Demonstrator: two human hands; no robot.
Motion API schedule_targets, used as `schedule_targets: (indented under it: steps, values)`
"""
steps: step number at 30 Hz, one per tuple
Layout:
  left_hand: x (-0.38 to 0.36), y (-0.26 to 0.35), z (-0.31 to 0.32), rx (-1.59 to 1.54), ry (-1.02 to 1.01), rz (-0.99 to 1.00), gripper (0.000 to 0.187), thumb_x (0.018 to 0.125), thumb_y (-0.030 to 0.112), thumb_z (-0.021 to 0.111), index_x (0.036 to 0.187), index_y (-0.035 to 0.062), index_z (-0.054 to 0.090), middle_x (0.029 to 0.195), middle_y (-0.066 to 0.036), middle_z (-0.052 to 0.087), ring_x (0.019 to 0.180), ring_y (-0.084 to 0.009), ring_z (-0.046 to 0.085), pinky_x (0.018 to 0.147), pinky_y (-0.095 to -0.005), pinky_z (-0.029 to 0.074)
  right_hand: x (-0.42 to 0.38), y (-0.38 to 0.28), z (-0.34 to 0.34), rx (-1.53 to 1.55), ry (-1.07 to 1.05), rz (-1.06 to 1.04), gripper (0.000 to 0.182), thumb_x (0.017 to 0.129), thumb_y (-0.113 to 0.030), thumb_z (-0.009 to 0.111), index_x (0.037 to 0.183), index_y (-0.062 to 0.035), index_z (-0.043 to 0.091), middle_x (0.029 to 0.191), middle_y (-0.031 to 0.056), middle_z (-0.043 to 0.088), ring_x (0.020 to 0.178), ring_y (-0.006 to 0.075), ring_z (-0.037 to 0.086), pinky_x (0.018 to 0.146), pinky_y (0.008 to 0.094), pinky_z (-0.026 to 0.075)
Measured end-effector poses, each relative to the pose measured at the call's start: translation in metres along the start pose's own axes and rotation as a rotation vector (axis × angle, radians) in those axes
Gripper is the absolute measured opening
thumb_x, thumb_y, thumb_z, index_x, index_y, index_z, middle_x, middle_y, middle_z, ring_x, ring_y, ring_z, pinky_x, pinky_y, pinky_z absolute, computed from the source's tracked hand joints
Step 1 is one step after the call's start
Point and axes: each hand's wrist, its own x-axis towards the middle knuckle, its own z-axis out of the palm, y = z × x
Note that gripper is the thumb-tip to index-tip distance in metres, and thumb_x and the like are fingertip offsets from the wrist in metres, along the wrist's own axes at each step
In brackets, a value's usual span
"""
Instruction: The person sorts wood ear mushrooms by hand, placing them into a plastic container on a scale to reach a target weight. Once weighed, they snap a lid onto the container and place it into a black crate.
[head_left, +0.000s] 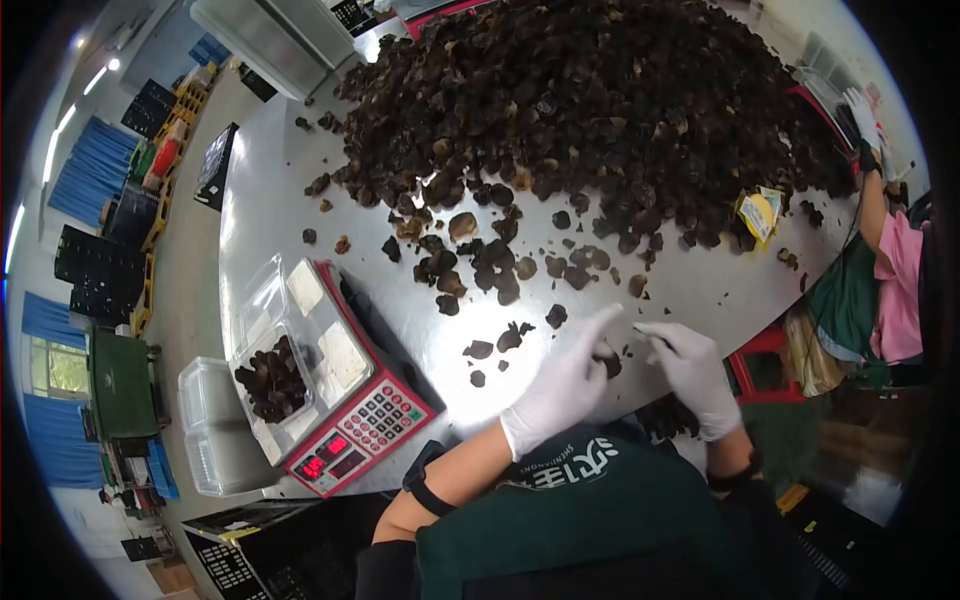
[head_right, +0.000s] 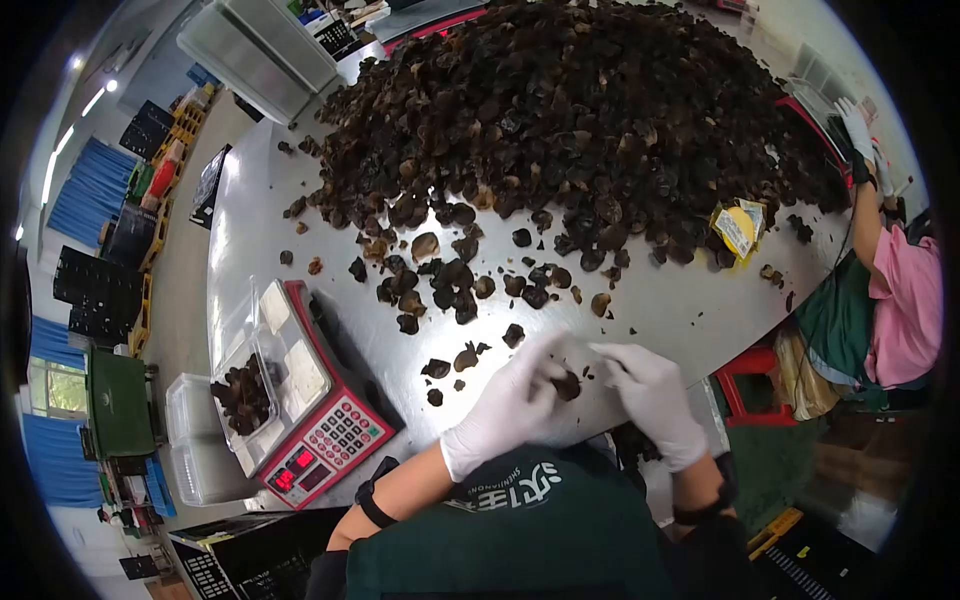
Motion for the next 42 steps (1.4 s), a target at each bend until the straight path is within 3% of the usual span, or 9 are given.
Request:
schedule_targets:
  steps: [2,4,7,12,21,27,32,37,42]
  values:
    - [0.037,-0.033,-0.023,0.344,0.347,0.385,0.043,0.085,-0.006,0.056,0.127,0.0039,0.056,0.111,-0.017,0.062,0.101,-0.0322,0.064,0.089,-0.0369,0.052,-0.016,-0.008,-0.044,0.053,-0.056,0.209,0.027,0.085,-0.014,0.073,0.111,-0.0050,0.071,0.106,0.0134,0.070,0.095,0.0297,0.067,0.084,0.0361,0.053]
    - [0.062,-0.031,-0.063,0.807,0.503,0.176,0.033,0.083,0.002,0.061,0.116,0.0054,0.060,0.113,-0.017,0.063,0.101,-0.0346,0.062,0.088,-0.0453,0.048,-0.030,0.003,-0.075,-0.492,-0.218,-0.142,0.028,0.085,-0.014,0.071,0.111,-0.0046,0.071,0.108,0.0129,0.069,0.103,0.0310,0.063,0.091,0.0383,0.050]
    - [0.084,-0.068,-0.096,1.181,0.406,-0.125,0.031,0.080,0.014,0.067,0.111,0.0075,0.064,0.102,-0.012,0.065,0.097,-0.0313,0.062,0.079,-0.0437,0.049,-0.032,0.009,-0.081,-0.370,0.016,0.013,0.029,0.084,-0.015,0.070,0.112,-0.0046,0.070,0.110,0.0132,0.068,0.110,0.0318,0.060,0.097,0.0400,0.047]
    - [0.074,-0.076,-0.094,0.952,0.386,-0.115,0.010,0.087,0.016,0.067,0.089,0.0064,0.069,0.087,-0.016,0.067,0.089,-0.0344,0.065,0.076,-0.0460,0.051,0.016,0.019,-0.040,-0.234,0.141,-0.129,0.027,0.086,-0.016,0.069,0.111,-0.0040,0.069,0.109,0.0121,0.068,0.105,0.0309,0.061,0.094,0.0390,0.049]
    - [0.068,-0.051,-0.148,0.847,0.775,-0.231,0.018,0.089,0.014,0.065,0.106,0.0106,0.066,0.087,-0.019,0.072,0.085,-0.0400,0.069,0.073,-0.0481,0.054,0.111,-0.005,0.004,-0.251,0.143,-0.426,0.024,0.087,-0.011,0.068,0.110,-0.0049,0.068,0.109,0.0105,0.068,0.104,0.0297,0.064,0.092,0.0373,0.051]
    - [0.094,-0.072,-0.124,1.048,0.533,-0.299,0.029,0.086,0.022,0.070,0.112,0.0091,0.066,0.096,-0.016,0.070,0.090,-0.0338,0.069,0.078,-0.0448,0.055,0.105,0.024,-0.002,-0.233,0.117,-0.301,0.023,0.086,-0.009,0.068,0.108,-0.0032,0.068,0.109,0.0113,0.068,0.103,0.0284,0.065,0.092,0.0353,0.051]
    - [0.094,-0.090,-0.098,1.066,0.390,-0.285,0.016,0.081,0.010,0.067,0.093,0.0050,0.059,0.090,-0.017,0.066,0.090,-0.0363,0.066,0.077,-0.0474,0.051,0.097,0.030,0.000,-0.205,0.142,-0.280,0.020,0.086,-0.014,0.068,0.104,-0.0039,0.070,0.105,0.0106,0.068,0.100,0.0296,0.063,0.088,0.0382,0.051]
    - [0.063,-0.056,-0.089,1.079,0.486,-0.098,0.014,0.079,0.004,0.064,0.091,0.0063,0.057,0.076,-0.013,0.065,0.080,-0.0340,0.066,0.069,-0.0432,0.045,0.121,0.008,0.023,-0.283,0.013,-0.391,0.025,0.083,-0.011,0.071,0.108,-0.0048,0.069,0.109,0.0080,0.068,0.105,0.0249,0.063,0.089,0.0331,0.051]
    - [0.009,-0.010,-0.086,0.734,0.572,-0.123,0.022,0.081,-0.001,0.065,0.099,0.0076,0.056,0.085,-0.011,0.066,0.079,-0.0308,0.064,0.079,-0.0404,0.046,0.132,0.020,0.070,-0.351,0.064,-0.641,0.021,0.079,-0.013,0.072,0.098,-0.0055,0.070,0.117,0.0072,0.065,0.111,0.0275,0.057,0.097,0.0429,0.045]
